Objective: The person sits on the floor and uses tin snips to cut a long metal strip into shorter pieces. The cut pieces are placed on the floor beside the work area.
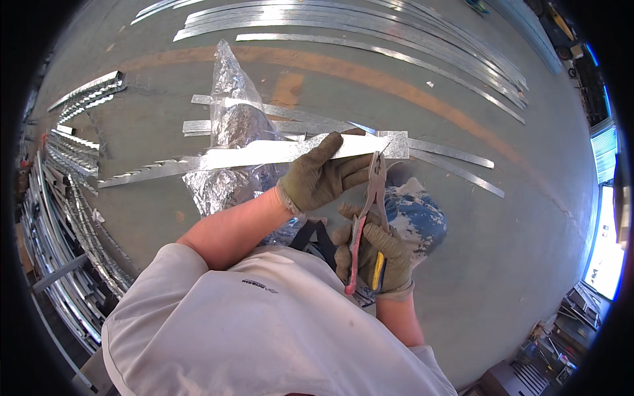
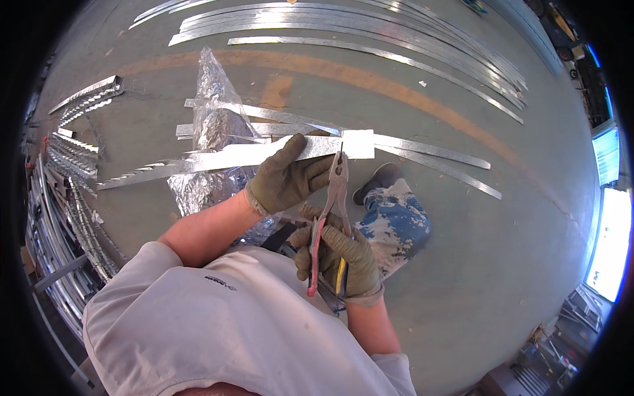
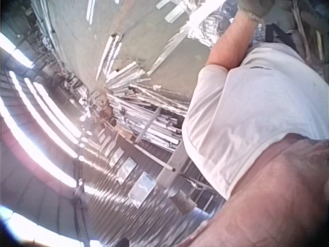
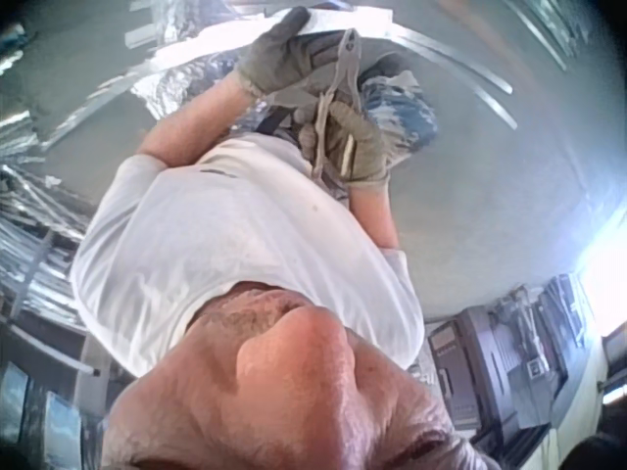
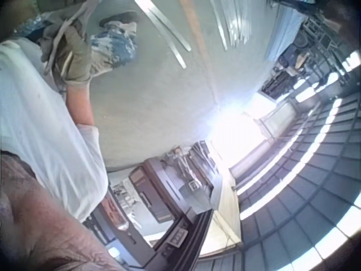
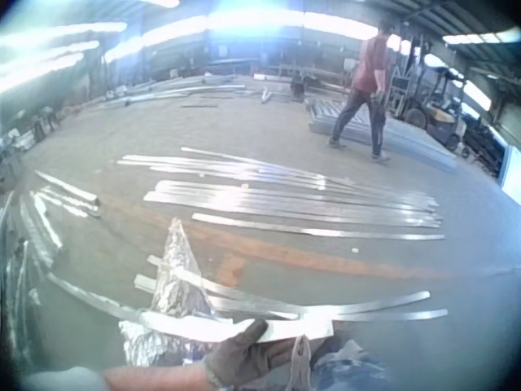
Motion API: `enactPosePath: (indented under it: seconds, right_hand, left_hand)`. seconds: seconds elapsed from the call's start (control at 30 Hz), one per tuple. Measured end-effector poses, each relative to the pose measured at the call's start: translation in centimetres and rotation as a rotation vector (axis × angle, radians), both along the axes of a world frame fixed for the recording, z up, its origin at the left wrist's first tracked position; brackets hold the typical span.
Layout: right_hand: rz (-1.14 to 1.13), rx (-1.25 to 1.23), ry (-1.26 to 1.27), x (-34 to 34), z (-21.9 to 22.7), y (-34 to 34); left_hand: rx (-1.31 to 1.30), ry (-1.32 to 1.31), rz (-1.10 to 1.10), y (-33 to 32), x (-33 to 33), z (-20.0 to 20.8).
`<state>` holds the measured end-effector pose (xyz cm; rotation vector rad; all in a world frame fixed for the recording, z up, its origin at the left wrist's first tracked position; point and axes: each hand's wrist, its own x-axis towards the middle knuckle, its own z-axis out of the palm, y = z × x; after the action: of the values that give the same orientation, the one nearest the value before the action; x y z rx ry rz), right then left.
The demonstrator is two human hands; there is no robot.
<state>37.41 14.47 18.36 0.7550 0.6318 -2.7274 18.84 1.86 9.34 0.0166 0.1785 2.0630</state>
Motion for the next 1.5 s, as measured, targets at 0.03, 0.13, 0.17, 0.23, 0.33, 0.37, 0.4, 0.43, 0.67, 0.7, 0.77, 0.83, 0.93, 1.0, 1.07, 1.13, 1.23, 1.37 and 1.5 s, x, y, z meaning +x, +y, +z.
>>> enactPosePath:
  seconds: [0.03,0.13,0.17,0.23,0.33,0.37,0.4,0.43,0.67,0.7,0.77,0.83,0.93,1.0,1.07,1.13,1.23,1.37,1.5]
  right_hand:
    - [-0.008,-0.01,0.004,0.0,0.2,0.0]
    - [-0.012,-0.003,0.024,0.4,-0.2,-0.1]
    - [-0.004,0.024,0.036,0.5,-0.6,-0.5]
    - [0.007,0.055,0.076,0.6,-1.1,-0.9]
    - [0.009,0.037,0.114,1.3,-2.3,-1.4]
    - [0.004,0.025,0.118,1.5,-2.9,-1.5]
    - [-0.001,0.013,0.123,1.7,-3.4,-1.6]
    - [-0.003,-0.018,0.13,2.0,-3.7,-1.7]
    - [-0.012,-0.204,0.236,2.0,-4.2,-1.4]
    - [-0.018,-0.213,0.234,1.7,-3.9,-1.5]
    - [-0.005,-0.176,0.202,1.3,-2.5,-1.5]
    - [0.015,-0.128,0.159,1.0,-1.0,-1.5]
    - [0.059,0.024,0.074,1.2,0.7,-1.8]
    - [0.108,0.201,0.007,1.6,1.3,-2.3]
    - [0.18,0.329,-0.043,1.8,1.3,-2.8]
    - [0.239,0.42,-0.098,1.6,1.1,-3.8]
    - [0.308,0.564,-0.178,0.6,1.2,-6.6]
    - [0.449,0.914,-0.208,-1.4,0.6,-9.3]
    - [0.558,1.261,-0.237,-2.3,-1.6,-9.7]
  left_hand:
    - [0.026,0.016,-0.005,-0.1,-0.1,0.4]
    - [0.042,0.033,0.001,-0.3,-0.3,-0.1]
    - [0.033,0.034,0.005,-0.4,-0.3,-0.4]
    - [0.034,0.014,0.001,-0.6,-0.3,-0.7]
    - [0.057,0.0,-0.017,-1.1,0.2,-1.0]
    - [0.069,0.009,-0.028,-1.3,0.2,-0.8]
    - [0.066,0.013,-0.034,-1.4,0.4,-0.9]
    - [0.063,0.016,-0.041,-1.5,0.7,-1.3]
    - [0.001,0.035,-0.051,-1.7,0.3,-0.9]
    - [-0.009,0.051,-0.031,-1.9,0.7,-0.9]
    - [-0.043,0.064,0.007,-2.0,0.7,-1.1]
    - [-0.065,0.043,0.028,-2.4,0.8,-1.5]
    - [-0.06,0.002,0.041,-4.9,0.7,-2.7]
    - [-0.036,0.018,0.082,-7.4,0.6,-3.9]
    - [0.006,-0.001,0.138,-8.8,0.3,-5.1]
    - [-0.025,-0.016,0.18,-10.0,-0.2,-4.7]
    - [-0.142,-0.062,0.197,-10.3,-0.8,-3.3]
    - [-0.147,-0.016,0.197,-10.3,-1.5,-4.2]
    - [-0.054,0.027,0.199,-10.4,-1.5,-4.0]
